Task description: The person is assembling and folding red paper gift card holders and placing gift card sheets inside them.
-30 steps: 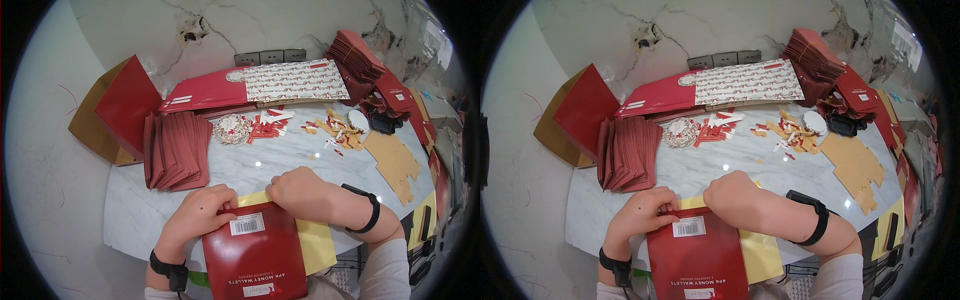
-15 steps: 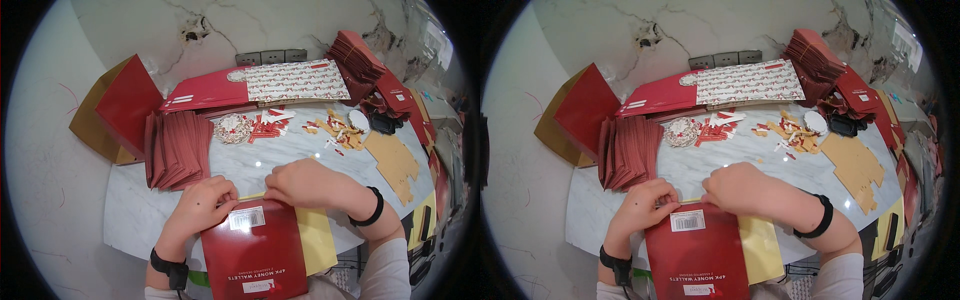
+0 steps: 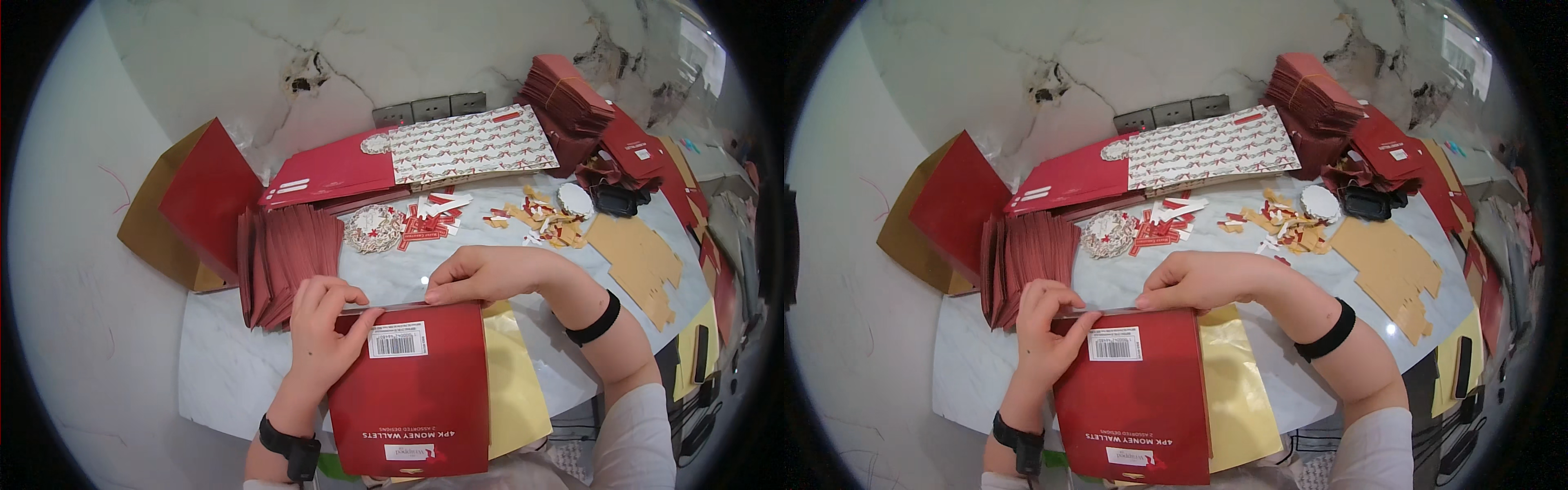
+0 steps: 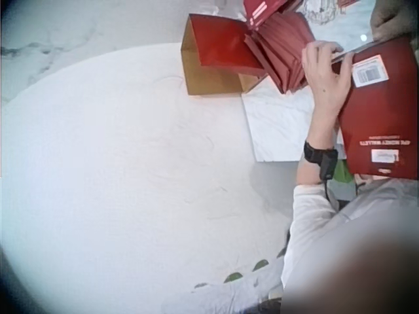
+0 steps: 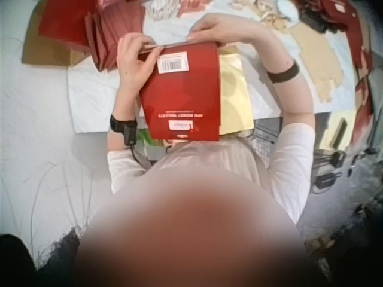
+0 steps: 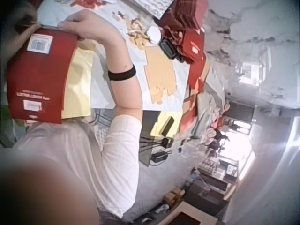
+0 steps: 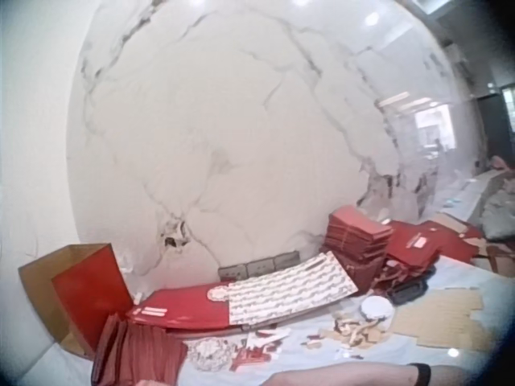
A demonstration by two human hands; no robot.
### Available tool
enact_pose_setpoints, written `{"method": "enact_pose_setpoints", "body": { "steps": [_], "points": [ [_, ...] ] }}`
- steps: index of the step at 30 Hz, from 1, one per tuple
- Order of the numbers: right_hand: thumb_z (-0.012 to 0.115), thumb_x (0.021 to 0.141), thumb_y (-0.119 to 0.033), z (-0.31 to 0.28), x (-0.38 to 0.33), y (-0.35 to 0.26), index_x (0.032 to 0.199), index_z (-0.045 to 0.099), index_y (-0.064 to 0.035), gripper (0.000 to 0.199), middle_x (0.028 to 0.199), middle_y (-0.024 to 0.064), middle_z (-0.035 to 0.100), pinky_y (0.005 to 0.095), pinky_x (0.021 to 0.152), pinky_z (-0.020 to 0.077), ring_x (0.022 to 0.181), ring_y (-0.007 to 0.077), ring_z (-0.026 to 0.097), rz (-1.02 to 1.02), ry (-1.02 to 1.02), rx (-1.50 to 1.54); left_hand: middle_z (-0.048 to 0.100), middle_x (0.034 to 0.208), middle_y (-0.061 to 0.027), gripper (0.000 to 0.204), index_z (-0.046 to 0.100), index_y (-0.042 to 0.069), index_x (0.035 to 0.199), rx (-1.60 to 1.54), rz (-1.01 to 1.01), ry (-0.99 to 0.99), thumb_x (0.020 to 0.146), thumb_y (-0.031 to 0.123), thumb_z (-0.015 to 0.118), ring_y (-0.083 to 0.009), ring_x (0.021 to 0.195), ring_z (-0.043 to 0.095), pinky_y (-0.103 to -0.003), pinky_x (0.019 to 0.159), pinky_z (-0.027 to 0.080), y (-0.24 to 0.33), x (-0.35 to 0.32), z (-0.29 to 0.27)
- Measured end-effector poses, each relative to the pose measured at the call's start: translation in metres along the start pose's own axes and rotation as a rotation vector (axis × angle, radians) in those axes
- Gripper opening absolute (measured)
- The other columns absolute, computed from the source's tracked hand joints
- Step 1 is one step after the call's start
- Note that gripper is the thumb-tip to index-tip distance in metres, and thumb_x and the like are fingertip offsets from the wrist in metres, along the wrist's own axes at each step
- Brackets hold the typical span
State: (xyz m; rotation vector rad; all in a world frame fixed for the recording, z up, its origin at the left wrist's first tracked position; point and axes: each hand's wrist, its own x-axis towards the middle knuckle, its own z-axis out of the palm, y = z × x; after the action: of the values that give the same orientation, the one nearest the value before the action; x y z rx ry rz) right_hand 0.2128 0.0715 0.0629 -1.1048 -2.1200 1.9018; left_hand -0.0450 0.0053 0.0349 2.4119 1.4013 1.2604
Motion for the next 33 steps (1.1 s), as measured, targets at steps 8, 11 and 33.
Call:
{"method": "enact_pose_setpoints", "body": {
  "steps": [8,11,33],
  "points": [
    [0.059,0.102,-0.038,0.007,0.009,0.004,0.103,0.07,-0.0079,0.032,0.079,-0.007,0.062,0.0196,0.054,0.0423,0.065,0.0017,0.053,0.001,-0.041,0.028,0.058,0.083,0.0013,0.029,0.072,0.014,0.086,0.175,0.257,-0.077,0.068,0.032,0.086,-0.0194,0.082,0.054,-0.037,0.079,0.036,0.018,-0.005,-0.002],
    [0.058,0.102,-0.038,0.008,0.01,0.005,0.101,0.071,-0.007,0.033,0.078,-0.005,0.063,0.0215,0.056,0.0469,0.065,0.0044,0.056,-0.009,-0.031,0.091,0.058,0.088,-0.0006,0.038,0.072,0.012,0.093,0.176,0.225,-0.116,0.067,0.036,0.087,-0.0219,0.086,0.055,-0.038,0.081,0.037,0.018,-0.004,-0.001],
    [0.068,0.097,-0.017,-0.011,0.0,0.014,0.118,0.064,-0.0023,0.026,0.102,0.0029,0.068,0.0255,0.081,0.0599,0.091,0.0081,0.066,-0.112,-0.313,0.342,0.052,0.088,-0.0048,0.04,0.056,0.01,0.084,-0.008,0.066,-0.182,0.066,0.025,0.088,-0.0266,0.086,0.049,-0.039,0.079,0.036,0.028,-0.011,0.004]
  ]
}}
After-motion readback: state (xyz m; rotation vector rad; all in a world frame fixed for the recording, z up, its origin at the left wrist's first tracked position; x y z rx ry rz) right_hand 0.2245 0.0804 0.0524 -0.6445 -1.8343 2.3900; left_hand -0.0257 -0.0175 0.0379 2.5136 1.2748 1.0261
